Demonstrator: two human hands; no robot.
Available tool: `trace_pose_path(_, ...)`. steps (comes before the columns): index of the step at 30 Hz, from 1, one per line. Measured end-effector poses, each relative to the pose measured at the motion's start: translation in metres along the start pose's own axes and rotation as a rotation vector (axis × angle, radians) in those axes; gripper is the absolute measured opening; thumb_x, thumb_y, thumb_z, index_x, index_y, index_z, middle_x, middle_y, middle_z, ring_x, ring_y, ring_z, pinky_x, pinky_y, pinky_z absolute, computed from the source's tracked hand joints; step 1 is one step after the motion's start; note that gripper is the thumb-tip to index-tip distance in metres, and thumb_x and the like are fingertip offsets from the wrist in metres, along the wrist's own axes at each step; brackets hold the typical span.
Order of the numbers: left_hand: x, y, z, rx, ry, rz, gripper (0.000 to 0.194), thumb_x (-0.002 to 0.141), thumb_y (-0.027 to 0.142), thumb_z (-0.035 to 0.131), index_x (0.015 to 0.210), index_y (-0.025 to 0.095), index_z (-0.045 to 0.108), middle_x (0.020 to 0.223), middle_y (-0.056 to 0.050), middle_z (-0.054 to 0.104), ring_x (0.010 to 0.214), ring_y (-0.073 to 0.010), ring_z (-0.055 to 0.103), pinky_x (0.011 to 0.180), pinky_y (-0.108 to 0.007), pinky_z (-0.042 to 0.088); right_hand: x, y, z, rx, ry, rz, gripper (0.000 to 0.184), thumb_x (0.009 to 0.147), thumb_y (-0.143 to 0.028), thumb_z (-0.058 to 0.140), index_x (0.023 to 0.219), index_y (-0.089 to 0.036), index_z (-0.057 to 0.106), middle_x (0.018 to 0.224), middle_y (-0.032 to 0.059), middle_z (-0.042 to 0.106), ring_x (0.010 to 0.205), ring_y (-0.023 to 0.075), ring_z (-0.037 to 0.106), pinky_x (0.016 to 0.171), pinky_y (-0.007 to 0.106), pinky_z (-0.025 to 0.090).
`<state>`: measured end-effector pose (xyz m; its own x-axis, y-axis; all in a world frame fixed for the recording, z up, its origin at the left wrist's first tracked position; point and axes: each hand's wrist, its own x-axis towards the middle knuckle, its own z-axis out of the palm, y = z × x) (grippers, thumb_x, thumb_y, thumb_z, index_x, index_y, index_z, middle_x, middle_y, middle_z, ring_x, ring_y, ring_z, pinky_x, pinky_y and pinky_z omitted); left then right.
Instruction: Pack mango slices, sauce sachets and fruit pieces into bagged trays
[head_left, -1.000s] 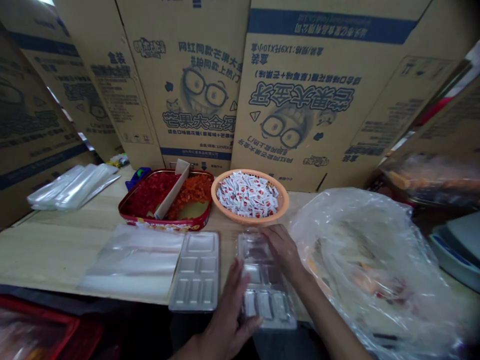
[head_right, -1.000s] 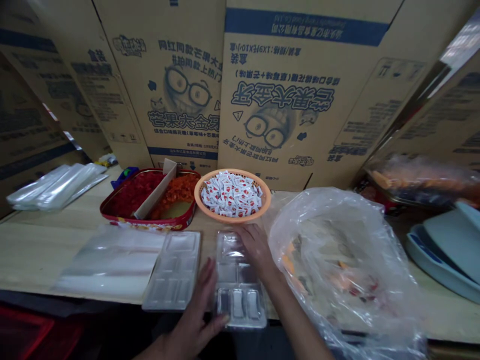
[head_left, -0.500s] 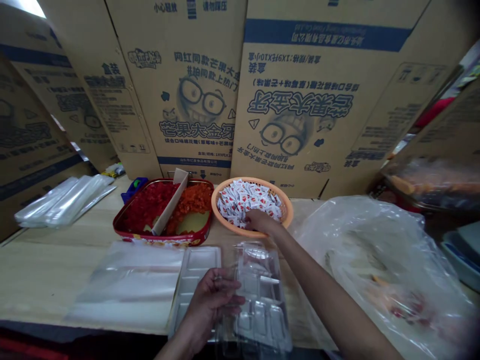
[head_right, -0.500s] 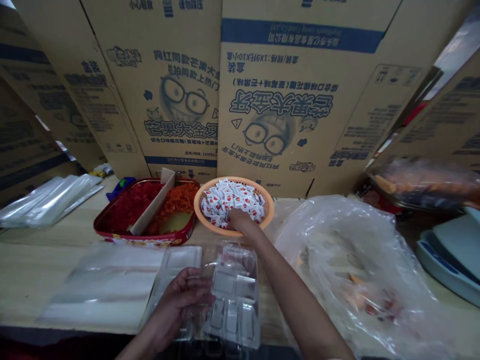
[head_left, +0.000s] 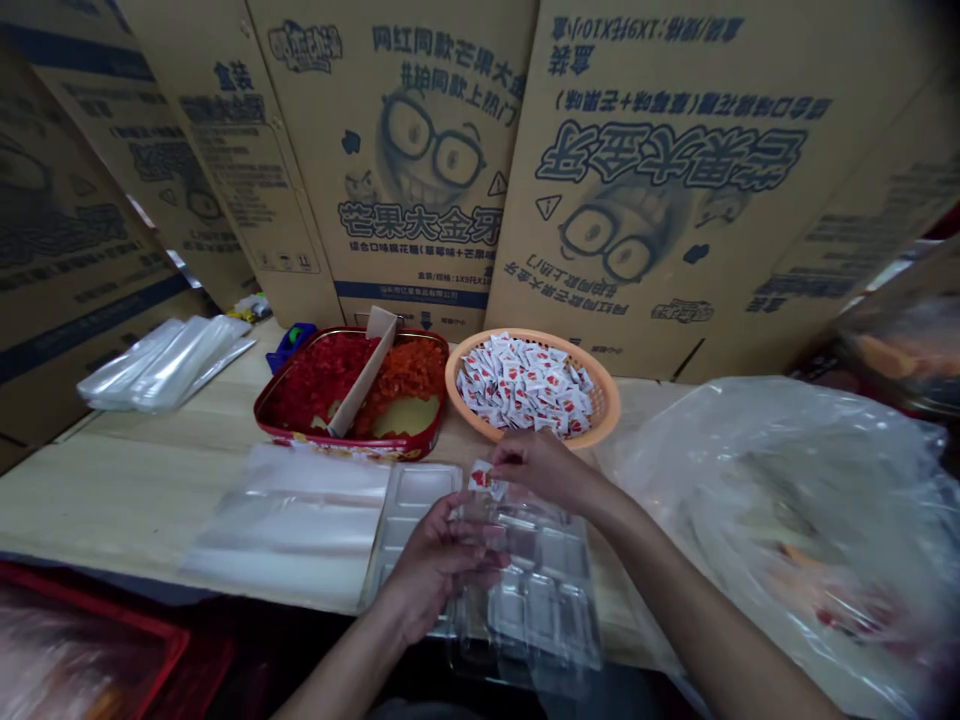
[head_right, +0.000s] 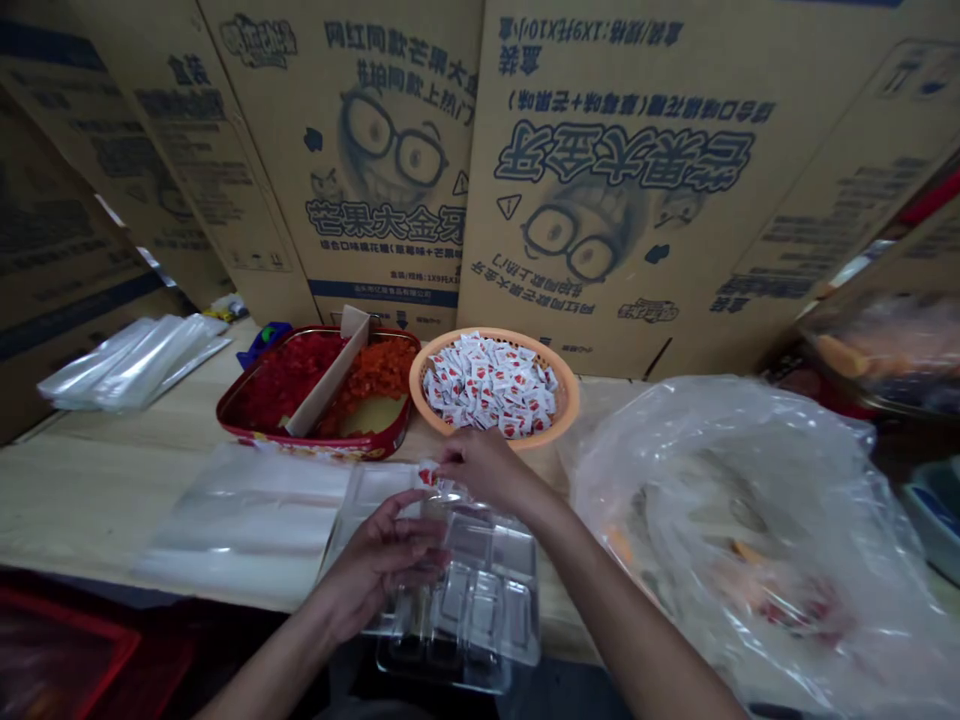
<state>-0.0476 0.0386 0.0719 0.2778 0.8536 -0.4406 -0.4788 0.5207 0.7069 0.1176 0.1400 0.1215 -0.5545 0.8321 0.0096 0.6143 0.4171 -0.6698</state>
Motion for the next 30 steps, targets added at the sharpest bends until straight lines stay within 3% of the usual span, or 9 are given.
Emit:
trace_pose_path(5, -0.002, 0.003, -0.007, -0.038, -0.06, 0.009, 0.07, 0.062, 0.01, 0.073, 0.121, 0.021, 0.036, 0.105, -0.011, 0.062, 0.085, -0.0281, 0.066, 0.077, -0.042, 0.049, -0.009, -0.007, 0.001, 0.018, -0.055, -0.071, 0.01, 0.075, -0.017, 0.061, 0.065, -0.017, 0.062, 0.063, -0.0023, 0.061, 0.062, 0.0102, 0.052, 0.06, 0.022, 0.034)
trace_pose_path(9, -0.003, 0.004, -0.011, -0.075, -0.123, 0.021, 0.071, 0.063, 0.014, 0.074, 0.124, 0.021, 0.036, 0.109, -0.012, 0.061, 0.092, -0.0286, 0.063, 0.082, -0.043, 0.047, -0.016, -0.016, -0.009, 0.008, 0.122, -0.052, 0.01, 0.078, -0.019, 0.06, 0.067, -0.017, 0.062, 0.068, -0.0003, 0.062, 0.066, 0.0109, 0.053, 0.062, 0.023, 0.034)
trace_pose_path(14, -0.004, 0.005, -0.012, -0.148, -0.099, 0.077, 0.067, 0.062, 0.019, 0.076, 0.121, 0.019, 0.045, 0.09, -0.004, 0.063, 0.083, -0.0218, 0.065, 0.082, -0.04, 0.049, -0.028, -0.031, 0.007, -0.086, -0.061, -0.185, 0.01, 0.076, -0.019, 0.063, 0.065, -0.019, 0.063, 0.066, -0.0023, 0.062, 0.069, 0.0119, 0.055, 0.07, 0.026, 0.034)
trace_pose_path(17, -0.004, 0.006, -0.014, -0.164, -0.063, 0.071, 0.062, 0.06, 0.019, 0.077, 0.117, 0.019, 0.051, 0.093, -0.004, 0.062, 0.082, -0.0182, 0.063, 0.081, -0.039, 0.05, -0.025, -0.03, 0.014, -0.125, -0.047, -0.191, 0.008, 0.076, -0.024, 0.063, 0.069, -0.021, 0.065, 0.073, -0.0017, 0.064, 0.076, 0.0135, 0.056, 0.073, 0.026, 0.035)
trace_pose_path(19, -0.004, 0.006, -0.016, -0.163, -0.049, 0.056, 0.061, 0.06, 0.017, 0.077, 0.116, 0.019, 0.053, 0.093, -0.004, 0.062, 0.084, -0.0186, 0.063, 0.081, -0.038, 0.05, -0.012, -0.021, 0.009, -0.131, 0.028, -0.135, 0.012, 0.081, -0.026, 0.057, 0.074, -0.021, 0.065, 0.079, 0.0001, 0.064, 0.077, 0.0131, 0.057, 0.07, 0.024, 0.037)
trace_pose_path(22, -0.003, 0.005, -0.021, -0.16, -0.048, 0.043, 0.062, 0.061, 0.017, 0.076, 0.118, 0.019, 0.052, 0.095, -0.006, 0.062, 0.089, -0.0206, 0.062, 0.08, -0.036, 0.05, 0.022, 0.002, -0.008, -0.368, 0.143, 0.152, 0.02, 0.087, -0.024, 0.045, 0.084, -0.018, 0.064, 0.091, 0.0055, 0.065, 0.084, 0.0145, 0.058, 0.069, 0.023, 0.038)
trace_pose_path(25, -0.003, 0.005, -0.023, -0.166, -0.044, 0.043, 0.061, 0.063, 0.017, 0.075, 0.119, 0.019, 0.051, 0.096, -0.007, 0.062, 0.09, -0.0205, 0.062, 0.08, -0.035, 0.05, 0.06, 0.026, -0.015, -0.569, 0.069, 0.382, 0.017, 0.08, -0.023, 0.053, 0.089, -0.014, 0.065, 0.094, 0.0129, 0.066, 0.087, 0.0217, 0.06, 0.069, 0.027, 0.039)
trace_pose_path(30, -0.007, 0.009, -0.025, -0.172, -0.021, 0.048, 0.06, 0.063, 0.015, 0.075, 0.118, 0.018, 0.051, 0.096, -0.007, 0.062, 0.089, -0.0198, 0.062, 0.08, -0.034, 0.051, 0.084, 0.041, -0.008, -0.611, 0.06, 0.444, 0.02, 0.077, -0.009, 0.05, 0.088, -0.01, 0.066, 0.091, 0.0178, 0.066, 0.088, 0.0254, 0.061, 0.078, 0.034, 0.038)
